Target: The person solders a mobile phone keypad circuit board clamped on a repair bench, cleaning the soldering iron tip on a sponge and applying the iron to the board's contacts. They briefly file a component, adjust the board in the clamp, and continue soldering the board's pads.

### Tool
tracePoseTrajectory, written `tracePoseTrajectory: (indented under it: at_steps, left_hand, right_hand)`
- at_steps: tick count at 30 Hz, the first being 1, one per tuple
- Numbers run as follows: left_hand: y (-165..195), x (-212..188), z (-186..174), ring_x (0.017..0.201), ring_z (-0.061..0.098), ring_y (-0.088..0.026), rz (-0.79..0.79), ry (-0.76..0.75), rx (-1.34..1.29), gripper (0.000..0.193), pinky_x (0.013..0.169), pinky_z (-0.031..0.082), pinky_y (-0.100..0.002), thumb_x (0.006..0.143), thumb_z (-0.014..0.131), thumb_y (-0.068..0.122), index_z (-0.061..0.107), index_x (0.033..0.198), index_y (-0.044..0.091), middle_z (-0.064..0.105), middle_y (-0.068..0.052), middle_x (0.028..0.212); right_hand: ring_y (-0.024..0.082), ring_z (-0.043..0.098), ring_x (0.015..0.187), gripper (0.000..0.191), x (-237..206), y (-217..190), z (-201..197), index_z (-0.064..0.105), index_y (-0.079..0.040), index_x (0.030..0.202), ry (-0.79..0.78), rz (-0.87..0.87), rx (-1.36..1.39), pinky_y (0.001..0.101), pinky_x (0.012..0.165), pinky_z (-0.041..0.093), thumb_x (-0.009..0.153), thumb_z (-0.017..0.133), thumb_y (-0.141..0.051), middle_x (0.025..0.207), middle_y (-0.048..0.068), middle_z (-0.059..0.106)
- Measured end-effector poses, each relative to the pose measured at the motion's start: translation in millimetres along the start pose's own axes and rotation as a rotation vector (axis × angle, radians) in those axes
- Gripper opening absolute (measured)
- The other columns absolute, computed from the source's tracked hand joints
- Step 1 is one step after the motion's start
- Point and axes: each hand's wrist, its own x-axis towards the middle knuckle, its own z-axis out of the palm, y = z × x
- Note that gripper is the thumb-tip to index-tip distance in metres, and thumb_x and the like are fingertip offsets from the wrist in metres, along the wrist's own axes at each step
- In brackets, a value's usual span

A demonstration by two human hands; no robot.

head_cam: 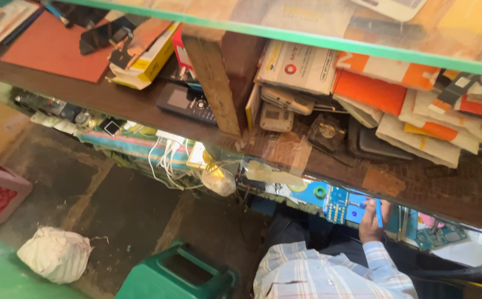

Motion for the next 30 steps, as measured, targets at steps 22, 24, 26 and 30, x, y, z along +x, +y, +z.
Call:
tracePoseTrajectory:
  at_steps: [22, 24, 26, 30]
  left_hand:
    - [-38, 35, 82, 0.087, 0.065, -0.043, -0.058, -0.061, 0.153, 0.03, 0.075, 0.05, -0.053, 0.08, 0.077, 0.02, 0.061, 0.1, 0.004, 0.069, -0.02, 0.089]
    - [-45, 38, 87, 0.086, 0.065, -0.043, -0.064, -0.075, 0.176, 0.03, 0.074, 0.05, -0.053, 0.079, 0.077, 0.02, 0.061, 0.1, 0.004, 0.069, -0.021, 0.088]
    - [-56, 56, 94, 0.085, 0.065, -0.043, -0.069, -0.096, 0.205, 0.031, 0.073, 0.05, -0.053, 0.079, 0.078, 0.02, 0.061, 0.099, 0.004, 0.069, -0.021, 0.087]
    - [-84, 98, 105, 0.084, 0.065, -0.043, -0.07, -0.119, 0.27, 0.031, 0.072, 0.051, -0.054, 0.078, 0.079, 0.021, 0.061, 0.098, 0.005, 0.069, -0.021, 0.085]
  right_hand:
    - [0.024, 0.064, 0.083, 0.036, -56, 96, 8, 0.053, 0.002, 0.124, 0.321, -0.002, 0.538, 0.0361, 0.074, 0.057, 0.114, 0.059, -0.033, 0.108, 0.016, 0.06]
    - [0.023, 0.063, 0.078, 0.035, -58, 101, 8, 0.053, 0.001, 0.119, 0.341, 0.004, 0.603, 0.0349, 0.068, 0.055, 0.112, 0.059, -0.033, 0.104, 0.015, 0.06]
    - [0.021, 0.059, 0.071, 0.033, -60, 104, 7, 0.051, 0.0, 0.109, 0.352, -0.013, 0.667, 0.0329, 0.057, 0.052, 0.109, 0.059, -0.033, 0.098, 0.015, 0.058]
    - [0.019, 0.053, 0.061, 0.033, -60, 110, 4, 0.048, -0.001, 0.103, 0.308, 0.032, 0.777, 0.0318, 0.052, 0.045, 0.111, 0.06, -0.031, 0.084, 0.014, 0.055]
